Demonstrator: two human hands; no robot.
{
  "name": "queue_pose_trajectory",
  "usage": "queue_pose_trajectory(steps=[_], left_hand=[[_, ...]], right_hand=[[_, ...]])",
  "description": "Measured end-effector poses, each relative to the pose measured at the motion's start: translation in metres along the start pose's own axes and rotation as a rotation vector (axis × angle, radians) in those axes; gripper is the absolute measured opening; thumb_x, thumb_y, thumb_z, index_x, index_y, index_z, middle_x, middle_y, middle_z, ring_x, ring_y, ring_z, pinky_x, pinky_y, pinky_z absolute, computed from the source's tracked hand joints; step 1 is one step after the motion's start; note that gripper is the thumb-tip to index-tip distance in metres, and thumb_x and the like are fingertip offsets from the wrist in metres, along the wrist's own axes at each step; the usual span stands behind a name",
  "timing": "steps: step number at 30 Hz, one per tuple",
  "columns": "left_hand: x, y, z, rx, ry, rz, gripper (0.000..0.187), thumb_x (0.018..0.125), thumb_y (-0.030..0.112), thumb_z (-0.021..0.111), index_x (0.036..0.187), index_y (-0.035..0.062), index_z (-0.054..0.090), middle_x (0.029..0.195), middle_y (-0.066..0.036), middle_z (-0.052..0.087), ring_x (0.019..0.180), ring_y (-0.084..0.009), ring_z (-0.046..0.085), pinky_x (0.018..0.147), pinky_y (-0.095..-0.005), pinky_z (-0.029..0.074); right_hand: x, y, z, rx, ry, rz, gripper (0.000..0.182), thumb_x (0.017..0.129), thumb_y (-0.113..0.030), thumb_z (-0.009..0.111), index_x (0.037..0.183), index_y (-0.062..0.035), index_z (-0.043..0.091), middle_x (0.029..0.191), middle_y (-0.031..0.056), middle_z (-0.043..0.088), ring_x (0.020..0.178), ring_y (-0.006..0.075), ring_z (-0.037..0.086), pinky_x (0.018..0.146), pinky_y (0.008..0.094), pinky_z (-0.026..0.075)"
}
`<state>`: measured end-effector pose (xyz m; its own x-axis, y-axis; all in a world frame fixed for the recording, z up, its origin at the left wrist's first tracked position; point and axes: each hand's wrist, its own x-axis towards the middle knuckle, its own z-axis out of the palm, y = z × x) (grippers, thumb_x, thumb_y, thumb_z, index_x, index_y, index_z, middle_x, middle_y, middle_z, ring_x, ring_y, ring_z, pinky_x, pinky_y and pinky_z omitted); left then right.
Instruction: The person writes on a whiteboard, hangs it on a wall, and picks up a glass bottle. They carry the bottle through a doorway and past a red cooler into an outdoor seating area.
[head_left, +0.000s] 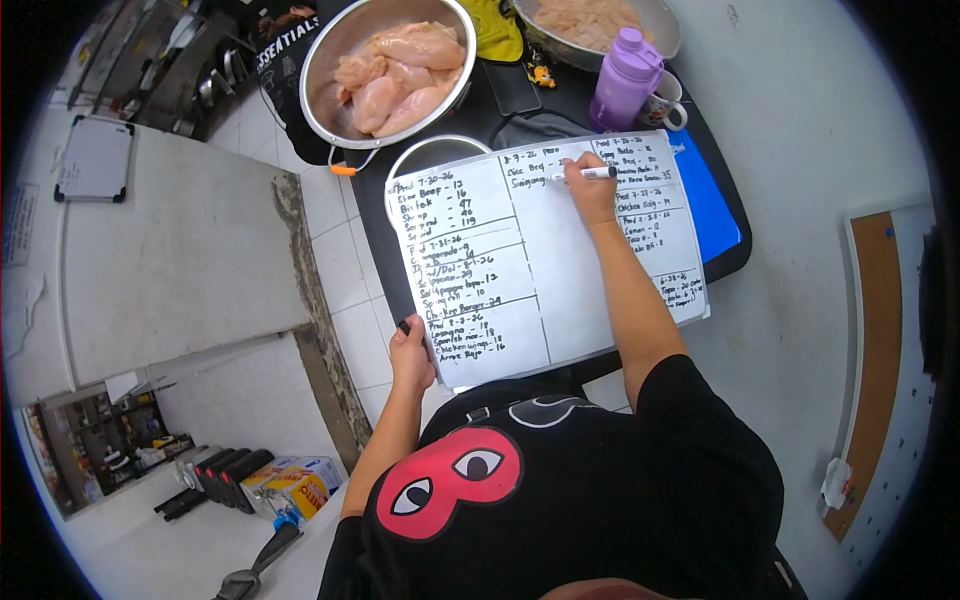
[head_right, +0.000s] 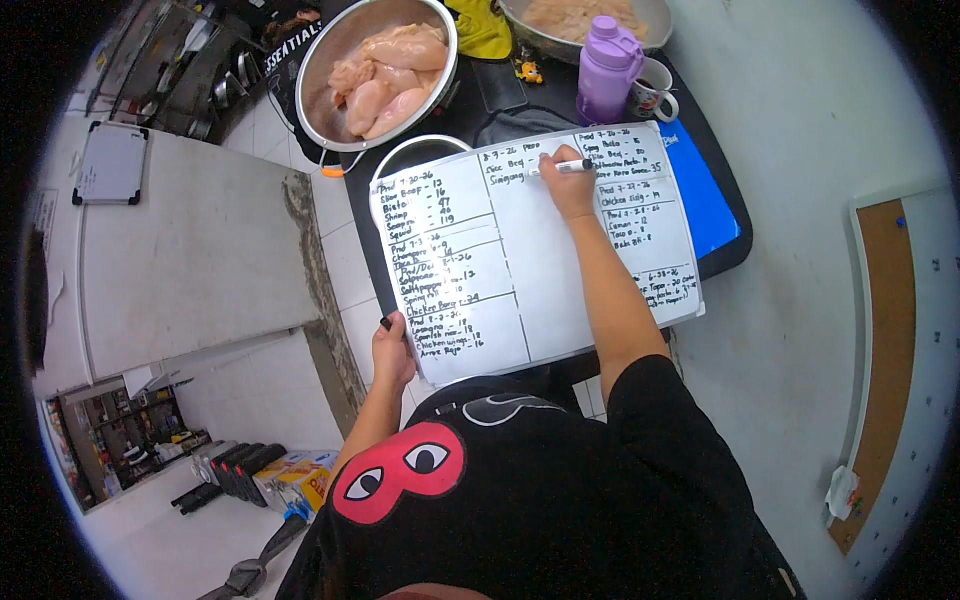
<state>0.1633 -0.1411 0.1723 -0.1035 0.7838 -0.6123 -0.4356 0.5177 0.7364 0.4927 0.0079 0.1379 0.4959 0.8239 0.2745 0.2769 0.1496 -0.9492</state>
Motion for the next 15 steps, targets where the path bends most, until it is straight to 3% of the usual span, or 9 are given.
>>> queue_pose_trajectory(steps=[3, 7, 13, 15], left_hand=[[-0.001, 0.0, 0.002, 0.01, 0.012, 0.009, 0.014, 0.09, 0.013, 0.045, 0.095, 0.0014, 0.051, 0.087, -0.007, 0.059, 0.076, -0.0151, 0.058, 0.068, -0.0278, 0.049], [0.001, -0.001, -0.002, 0.038, 0.015, 0.012, 0.015, 0.09, 0.013, 0.044, 0.096, 0.0015, 0.051, 0.089, -0.007, 0.059, 0.077, -0.015, 0.058, 0.069, -0.0278, 0.048], [-0.002, 0.002, 0.002, 0.038, 0.005, 0.013, 0.015, 0.091, 0.013, 0.043, 0.096, 0.0014, 0.052, 0.089, -0.007, 0.06, 0.077, -0.0147, 0.058, 0.07, -0.0276, 0.048], [-0.002, 0.002, 0.002, 0.036, 0.0, 0.012, 0.016, 0.091, 0.014, 0.044, 0.096, 0.0014, 0.052, 0.089, -0.007, 0.06, 0.077, -0.0147, 0.058, 0.07, -0.0276, 0.048]], right_hand=[[0.004, 0.0, -0.007, -0.116, 0.098, 0.046, 0.024, 0.072, -0.014, 0.063, 0.056, -0.0038, 0.047, 0.048, 0.0059, 0.047, 0.043, 0.0123, 0.041, 0.044, 0.0293, 0.035], [0.003, -0.014, -0.009, -0.166, 0.08, -0.045, 0.024, 0.071, -0.013, 0.064, 0.057, -0.0032, 0.047, 0.048, 0.0055, 0.047, 0.044, 0.0123, 0.041, 0.045, 0.0289, 0.035], [0.005, -0.005, -0.013, -0.143, -0.045, -0.007, 0.023, 0.07, -0.013, 0.064, 0.056, -0.0032, 0.047, 0.048, 0.005, 0.047, 0.043, 0.0133, 0.042, 0.044, 0.0293, 0.035], [0.005, -0.002, -0.013, -0.147, 0.003, 0.006, 0.024, 0.069, -0.013, 0.064, 0.056, -0.0032, 0.047, 0.048, 0.005, 0.047, 0.043, 0.0134, 0.042, 0.044, 0.0293, 0.035]])
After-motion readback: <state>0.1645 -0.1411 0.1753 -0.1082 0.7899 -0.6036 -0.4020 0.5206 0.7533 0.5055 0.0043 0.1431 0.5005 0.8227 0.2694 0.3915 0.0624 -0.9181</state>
